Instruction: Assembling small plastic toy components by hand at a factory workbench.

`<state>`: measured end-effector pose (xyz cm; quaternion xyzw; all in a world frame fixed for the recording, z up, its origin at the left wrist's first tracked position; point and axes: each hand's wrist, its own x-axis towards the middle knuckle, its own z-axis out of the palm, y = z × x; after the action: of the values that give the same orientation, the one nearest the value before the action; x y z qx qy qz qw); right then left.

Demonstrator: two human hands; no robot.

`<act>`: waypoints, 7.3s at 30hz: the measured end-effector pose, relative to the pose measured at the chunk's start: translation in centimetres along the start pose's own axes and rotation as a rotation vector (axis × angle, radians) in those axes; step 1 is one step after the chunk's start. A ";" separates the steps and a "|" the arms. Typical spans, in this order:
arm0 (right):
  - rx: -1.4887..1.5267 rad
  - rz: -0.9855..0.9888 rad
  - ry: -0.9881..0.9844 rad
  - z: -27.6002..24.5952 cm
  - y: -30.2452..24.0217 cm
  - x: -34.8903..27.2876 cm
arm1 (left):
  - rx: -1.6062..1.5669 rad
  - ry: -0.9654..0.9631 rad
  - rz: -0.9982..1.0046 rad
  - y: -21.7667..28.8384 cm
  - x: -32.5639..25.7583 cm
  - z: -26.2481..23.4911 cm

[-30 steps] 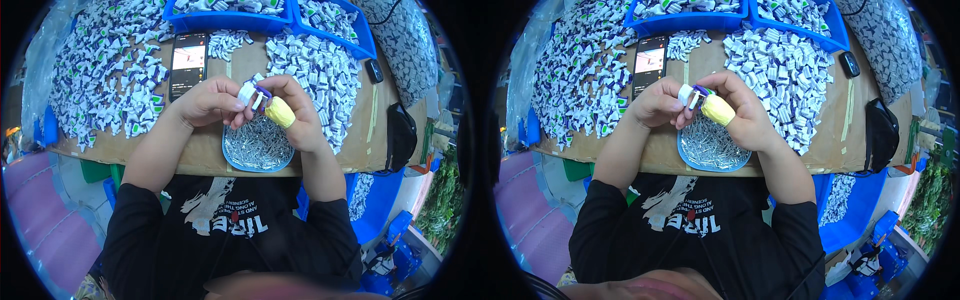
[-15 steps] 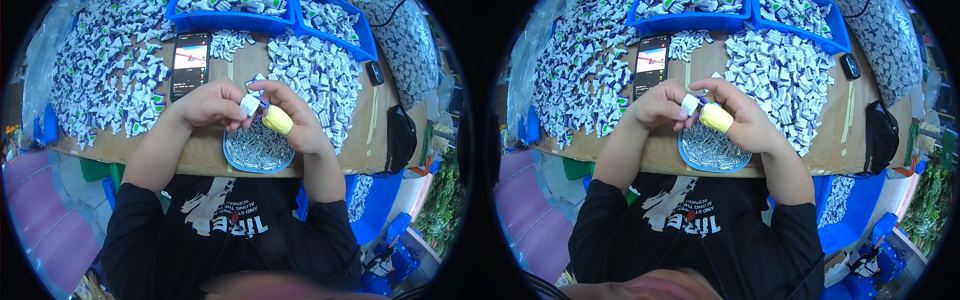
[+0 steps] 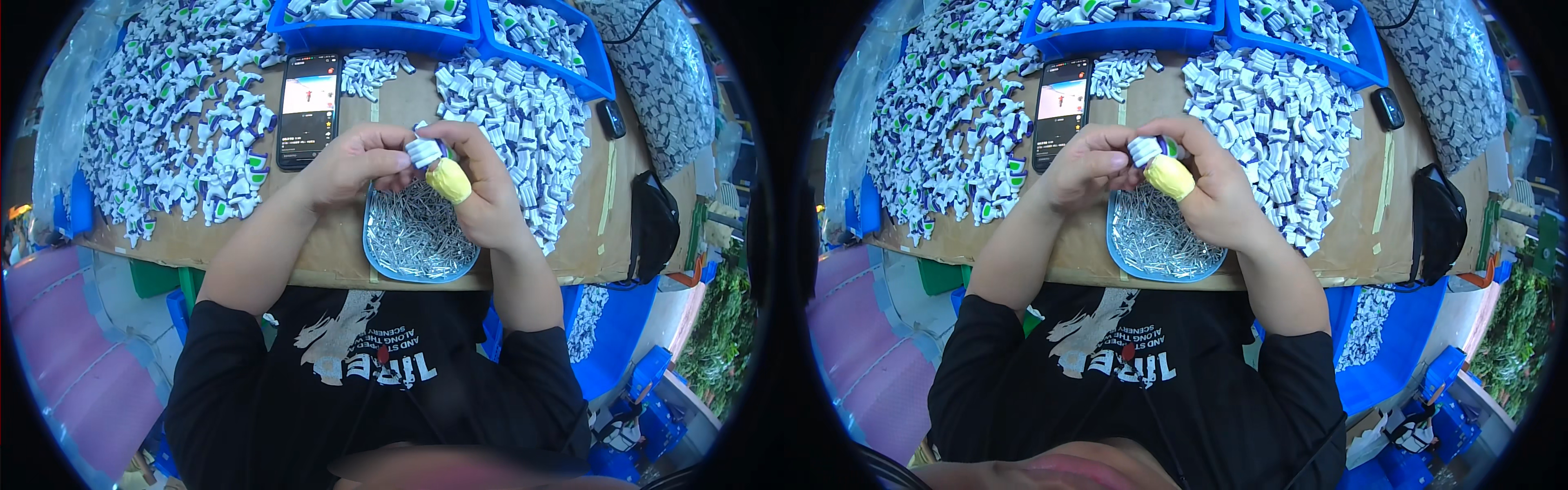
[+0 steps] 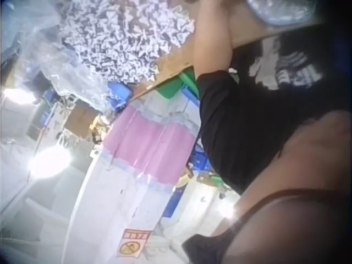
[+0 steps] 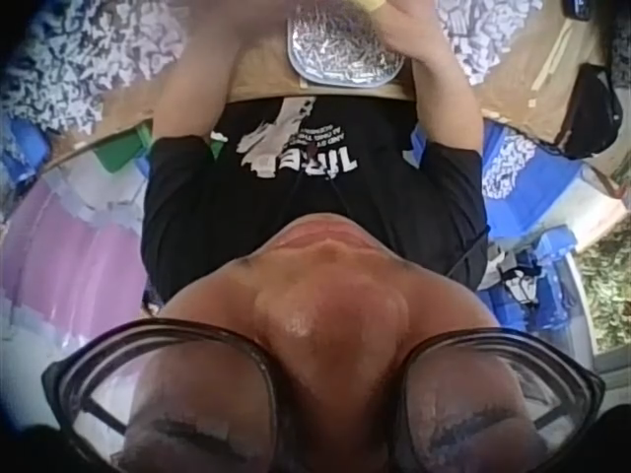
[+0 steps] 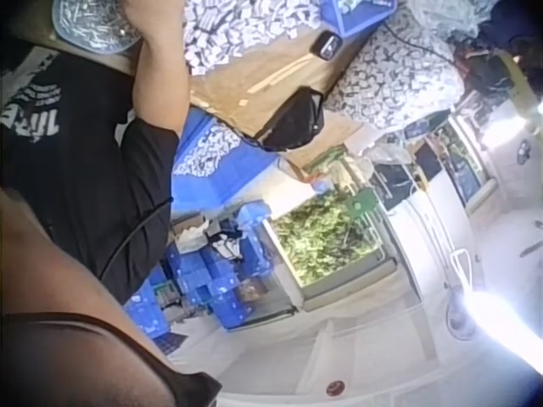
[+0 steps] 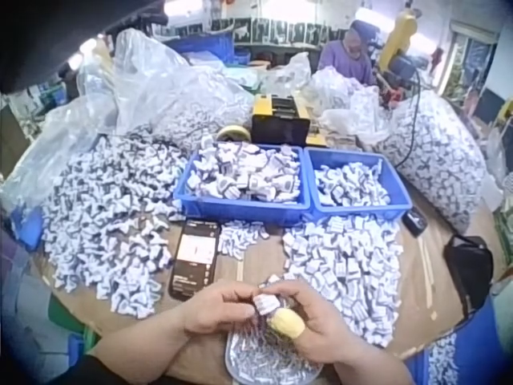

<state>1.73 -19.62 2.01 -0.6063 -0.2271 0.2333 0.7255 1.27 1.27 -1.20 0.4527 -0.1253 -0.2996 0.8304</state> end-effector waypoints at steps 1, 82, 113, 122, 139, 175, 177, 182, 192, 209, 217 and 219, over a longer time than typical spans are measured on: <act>-0.002 0.001 0.002 -0.2 0.2 0.0 | -0.001 -0.003 0.000 0.0 0.2 0.6; -0.005 -0.314 0.145 -2.9 -1.4 0.0 | 1.768 1.245 -0.410 6.7 -4.5 -10.0; -0.912 -0.232 -0.432 -0.4 0.0 -0.4 | 0.187 0.507 0.332 0.0 1.5 2.4; -0.614 -0.477 0.039 -0.3 -0.7 -0.2 | 0.337 0.502 0.343 -0.8 1.0 2.0; -0.724 -0.593 0.301 0.2 0.1 0.3 | 0.783 0.526 0.460 -0.9 0.6 2.9; -1.316 -0.127 0.506 -2.9 -0.4 0.0 | 1.950 0.624 0.424 -0.2 1.7 -2.5; -1.327 -0.127 0.504 -3.0 -0.4 0.0 | 1.887 0.496 0.385 -0.5 1.6 -2.4; -1.336 -0.108 0.492 -2.8 -0.5 -0.1 | 1.815 0.420 0.303 -0.4 1.3 -2.5; -1.311 -0.134 0.542 -2.9 -0.9 0.0 | 1.375 0.390 0.459 0.2 1.0 0.8; -0.490 -0.493 0.066 -0.6 1.4 -0.3 | -0.376 0.317 -0.020 -0.2 0.7 1.8; -0.440 -0.040 0.154 0.0 0.8 -0.2 | 0.065 0.510 0.289 -0.2 0.7 2.4; -0.360 -0.048 0.125 0.0 1.0 -0.2 | 0.105 0.501 0.299 -0.3 0.7 2.4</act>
<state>1.51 -19.65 1.02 -0.7341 -0.2342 0.1335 0.6232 0.52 -0.95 -0.15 0.5312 0.0029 -0.0462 0.8460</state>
